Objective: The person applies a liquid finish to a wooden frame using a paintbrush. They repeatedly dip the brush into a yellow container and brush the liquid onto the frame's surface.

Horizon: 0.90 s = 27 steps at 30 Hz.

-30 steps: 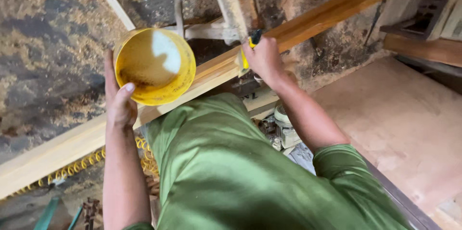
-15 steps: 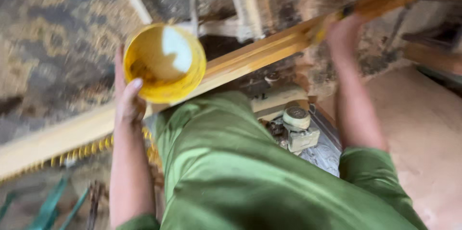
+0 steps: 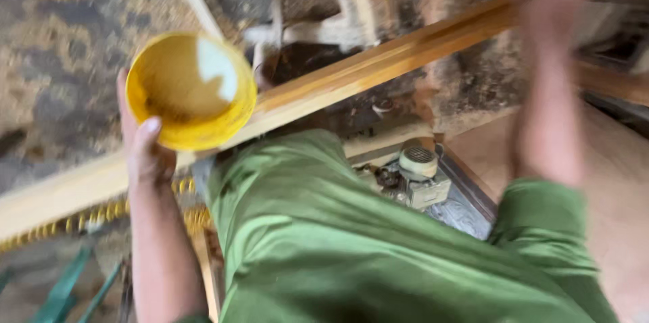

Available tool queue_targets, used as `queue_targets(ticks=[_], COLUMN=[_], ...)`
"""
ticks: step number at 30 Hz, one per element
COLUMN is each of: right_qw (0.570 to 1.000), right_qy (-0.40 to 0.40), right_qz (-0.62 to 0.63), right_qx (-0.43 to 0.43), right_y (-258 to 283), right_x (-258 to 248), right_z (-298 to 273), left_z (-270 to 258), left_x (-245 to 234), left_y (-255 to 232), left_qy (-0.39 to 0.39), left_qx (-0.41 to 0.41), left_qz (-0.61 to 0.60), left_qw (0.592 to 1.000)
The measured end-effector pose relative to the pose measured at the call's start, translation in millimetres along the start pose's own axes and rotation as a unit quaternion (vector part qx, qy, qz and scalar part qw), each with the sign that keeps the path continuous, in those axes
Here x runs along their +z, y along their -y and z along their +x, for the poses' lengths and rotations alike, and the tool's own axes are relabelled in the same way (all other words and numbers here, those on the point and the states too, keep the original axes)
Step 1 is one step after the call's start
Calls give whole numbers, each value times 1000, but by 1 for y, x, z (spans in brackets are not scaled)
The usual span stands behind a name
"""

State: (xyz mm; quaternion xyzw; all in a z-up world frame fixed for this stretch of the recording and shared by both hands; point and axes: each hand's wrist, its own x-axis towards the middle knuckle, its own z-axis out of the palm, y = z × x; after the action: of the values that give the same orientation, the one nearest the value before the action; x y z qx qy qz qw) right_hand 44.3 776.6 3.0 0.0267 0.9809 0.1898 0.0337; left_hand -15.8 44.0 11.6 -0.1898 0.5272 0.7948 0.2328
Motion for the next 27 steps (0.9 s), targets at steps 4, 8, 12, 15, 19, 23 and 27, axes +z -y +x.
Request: queue_targets(ticks=[4, 8, 12, 15, 19, 23, 27], right_qw=[978, 936, 913, 848, 803, 784, 907], right_qy=[203, 308, 224, 286, 176, 257, 121], right_qz=[2, -110, 338, 444, 562, 503, 322], right_qx=[-55, -127, -49, -30, 96, 257, 242], right_y=[8, 161, 334, 420, 462, 398, 247], right_x=[22, -7, -100, -153, -136, -71, -67], right_z=[0, -5, -13, -8, -15, -12, 4], left_z=[-3, -4, -6, -12, -18, -18, -16], left_x=[-1, -4, -16, -37, -73, -98, -115], left_y=[7, 11, 2, -8, -24, -36, -37], left_qy=[-12, -12, -8, -13, -3, 1, 4], left_qx=[2, -10, -13, -14, -15, -16, -8], left_qz=[-11, -13, -16, -3, -14, -15, 3], left_qw=[1000, 1000, 1000, 1000, 1000, 1000, 1000])
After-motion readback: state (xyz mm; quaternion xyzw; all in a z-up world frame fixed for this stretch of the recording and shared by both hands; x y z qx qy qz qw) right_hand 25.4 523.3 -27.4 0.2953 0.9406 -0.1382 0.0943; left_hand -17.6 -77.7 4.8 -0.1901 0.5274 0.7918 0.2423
